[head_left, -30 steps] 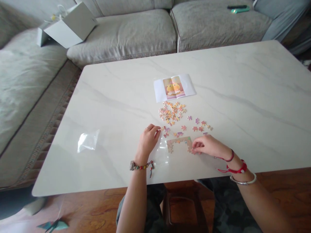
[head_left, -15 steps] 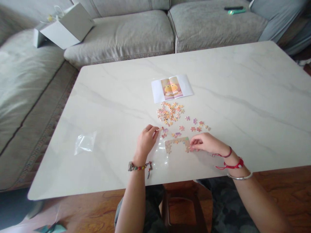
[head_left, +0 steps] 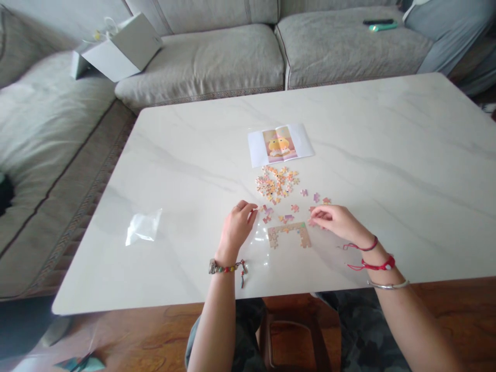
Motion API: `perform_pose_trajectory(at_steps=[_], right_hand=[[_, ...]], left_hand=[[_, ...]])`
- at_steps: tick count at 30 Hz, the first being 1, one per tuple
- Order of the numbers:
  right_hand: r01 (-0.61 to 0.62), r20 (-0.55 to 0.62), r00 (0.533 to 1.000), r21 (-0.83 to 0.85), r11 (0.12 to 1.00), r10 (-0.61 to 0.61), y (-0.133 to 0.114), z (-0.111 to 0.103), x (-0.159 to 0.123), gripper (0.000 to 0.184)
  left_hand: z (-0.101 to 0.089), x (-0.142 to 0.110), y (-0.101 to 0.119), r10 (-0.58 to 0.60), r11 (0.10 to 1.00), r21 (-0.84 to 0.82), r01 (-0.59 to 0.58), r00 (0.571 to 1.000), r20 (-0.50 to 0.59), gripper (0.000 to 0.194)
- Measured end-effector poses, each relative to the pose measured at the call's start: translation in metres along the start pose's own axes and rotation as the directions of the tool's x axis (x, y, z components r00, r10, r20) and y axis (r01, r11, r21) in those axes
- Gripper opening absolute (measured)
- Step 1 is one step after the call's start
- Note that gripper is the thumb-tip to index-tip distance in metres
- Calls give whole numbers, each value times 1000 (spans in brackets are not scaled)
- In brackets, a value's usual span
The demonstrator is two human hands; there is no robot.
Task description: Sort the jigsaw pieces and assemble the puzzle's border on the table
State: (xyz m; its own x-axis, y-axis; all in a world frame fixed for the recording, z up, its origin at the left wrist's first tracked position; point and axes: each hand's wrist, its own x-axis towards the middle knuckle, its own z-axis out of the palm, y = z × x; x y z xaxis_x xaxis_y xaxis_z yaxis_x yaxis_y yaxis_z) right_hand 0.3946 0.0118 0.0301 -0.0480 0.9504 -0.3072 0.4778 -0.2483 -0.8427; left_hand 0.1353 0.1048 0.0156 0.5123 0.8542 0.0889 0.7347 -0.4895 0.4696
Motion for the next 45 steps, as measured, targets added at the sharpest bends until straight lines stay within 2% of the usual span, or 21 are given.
perform_pose_trajectory(at_steps=[2, 4, 8, 11, 15, 20, 25, 28, 31, 33, 40, 45], right_hand=[[41, -136, 989, -77, 996, -51, -3, 0, 6, 15], [71, -219, 969, -181, 981, -110, -5, 4, 12, 14], [161, -194, 948, -389, 907, -251, -5, 16, 21, 19], [168, -192, 935, -503, 848, -300, -4, 22, 23, 21], [158, -265, 902, -532, 832, -340, -7, 20, 20, 21], [170, -371, 850, -477, 862, -373, -2, -4, 14, 17], [28, -501, 811, -482, 876, -302, 20, -42, 1, 14], [-4, -462, 852, -476, 879, -246, 26, -49, -5, 14], [34, -343, 913, -474, 880, -220, 22, -39, -3, 15], [55, -282, 935, -485, 873, -215, 17, -30, 0, 16], [79, -232, 948, -487, 870, -216, 14, -16, 7, 22], [154, -198, 939, -487, 860, -281, 10, -2, 12, 17]], left_hand=[[-1, 0, -1, -1, 1000, -1, 1, 1000, 2, 20], [-2, 0, -2, -6, 1000, 5, 6, 1000, 4, 20], [-3, 0, -3, -9, 1000, 3, 9, 1000, 5, 19], [-2, 0, -1, 1, 1000, -15, -1, 1000, -4, 19], [2, 1, 2, 8, 1000, -7, -8, 1000, -12, 20], [6, 5, 4, -11, 1000, 22, 11, 1000, 3, 19], [7, 8, 1, -6, 1000, 22, 6, 1000, -11, 20], [9, 10, -1, -2, 999, 34, 4, 999, -50, 22], [10, 11, -1, 20, 999, 30, -17, 997, -72, 22], [11, 12, 0, 28, 999, 26, -26, 996, -81, 22], [10, 13, 0, 4, 1000, 28, -2, 997, -75, 23], [9, 13, 1, 0, 1000, 22, 2, 998, -70, 23]])
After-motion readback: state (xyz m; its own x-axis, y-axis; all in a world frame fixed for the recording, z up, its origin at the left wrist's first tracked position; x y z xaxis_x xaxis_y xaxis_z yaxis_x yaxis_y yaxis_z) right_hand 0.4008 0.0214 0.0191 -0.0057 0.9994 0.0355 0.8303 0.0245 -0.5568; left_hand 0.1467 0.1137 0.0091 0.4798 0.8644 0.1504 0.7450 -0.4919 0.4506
